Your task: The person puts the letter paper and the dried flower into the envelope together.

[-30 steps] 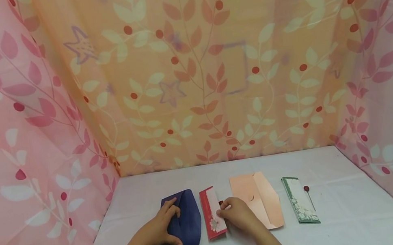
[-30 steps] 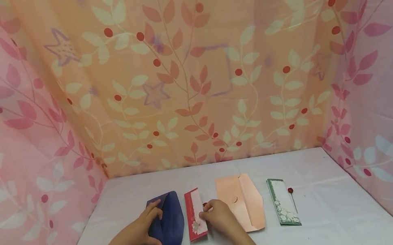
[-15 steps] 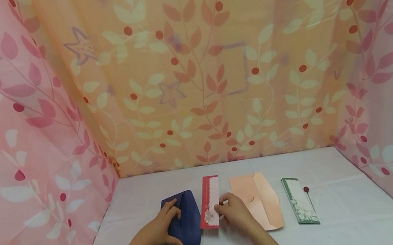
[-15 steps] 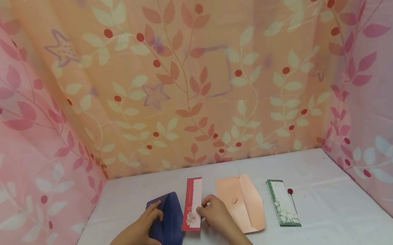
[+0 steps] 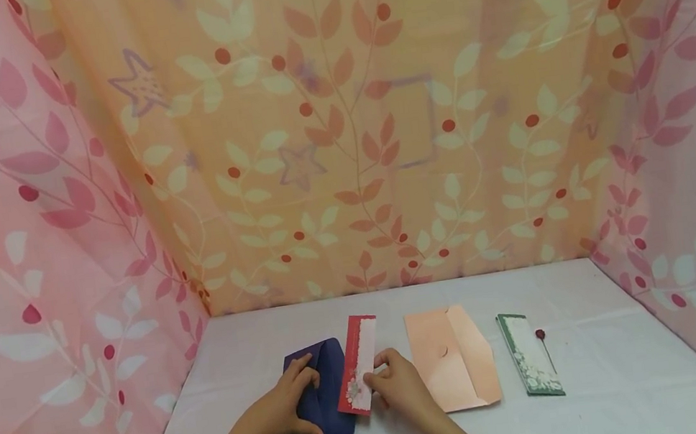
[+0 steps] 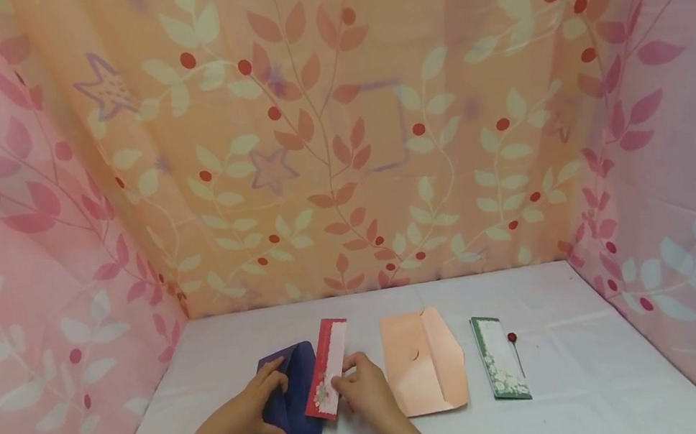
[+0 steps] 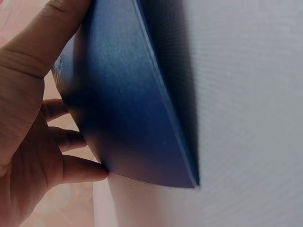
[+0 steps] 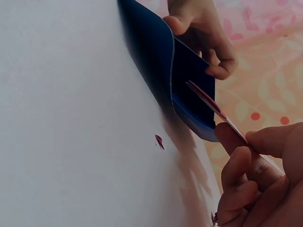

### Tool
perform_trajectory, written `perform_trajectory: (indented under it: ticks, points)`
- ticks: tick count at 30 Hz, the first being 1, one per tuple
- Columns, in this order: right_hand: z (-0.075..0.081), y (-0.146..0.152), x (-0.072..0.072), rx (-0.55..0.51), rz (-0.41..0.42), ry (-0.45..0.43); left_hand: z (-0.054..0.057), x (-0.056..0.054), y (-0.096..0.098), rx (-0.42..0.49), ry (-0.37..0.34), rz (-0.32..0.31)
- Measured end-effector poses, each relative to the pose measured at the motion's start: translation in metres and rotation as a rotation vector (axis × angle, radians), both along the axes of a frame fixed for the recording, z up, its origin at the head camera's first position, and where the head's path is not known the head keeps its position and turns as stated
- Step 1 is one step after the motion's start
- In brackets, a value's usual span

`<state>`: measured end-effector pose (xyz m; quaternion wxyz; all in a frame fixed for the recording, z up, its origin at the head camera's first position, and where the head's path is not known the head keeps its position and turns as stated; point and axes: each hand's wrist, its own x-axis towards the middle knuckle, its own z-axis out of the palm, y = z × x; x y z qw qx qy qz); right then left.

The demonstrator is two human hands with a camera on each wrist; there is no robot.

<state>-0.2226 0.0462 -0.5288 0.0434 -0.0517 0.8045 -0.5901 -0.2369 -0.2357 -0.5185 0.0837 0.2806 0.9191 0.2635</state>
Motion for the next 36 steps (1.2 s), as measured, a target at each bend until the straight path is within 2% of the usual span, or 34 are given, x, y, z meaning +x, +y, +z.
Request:
perform_trajectory:
  ticks: [9, 19, 28, 36]
  points:
    - [-0.008, -0.011, 0.005, 0.049, 0.033, 0.009, 0.003, 0.005, 0.002, -0.009, -0.010, 0.013]
    - [-0.010, -0.019, 0.008, 0.079, 0.031, -0.006, -0.001, 0.002, 0.000, -0.007, -0.010, 0.017]
    - [-0.015, -0.027, 0.008, 0.125, 0.035, 0.060, -0.001, -0.001, 0.000, 0.000, -0.030, 0.019]
    - [-0.016, -0.035, 0.006, 0.174, 0.019, 0.032, -0.001, -0.001, 0.000, 0.002, -0.035, 0.020]
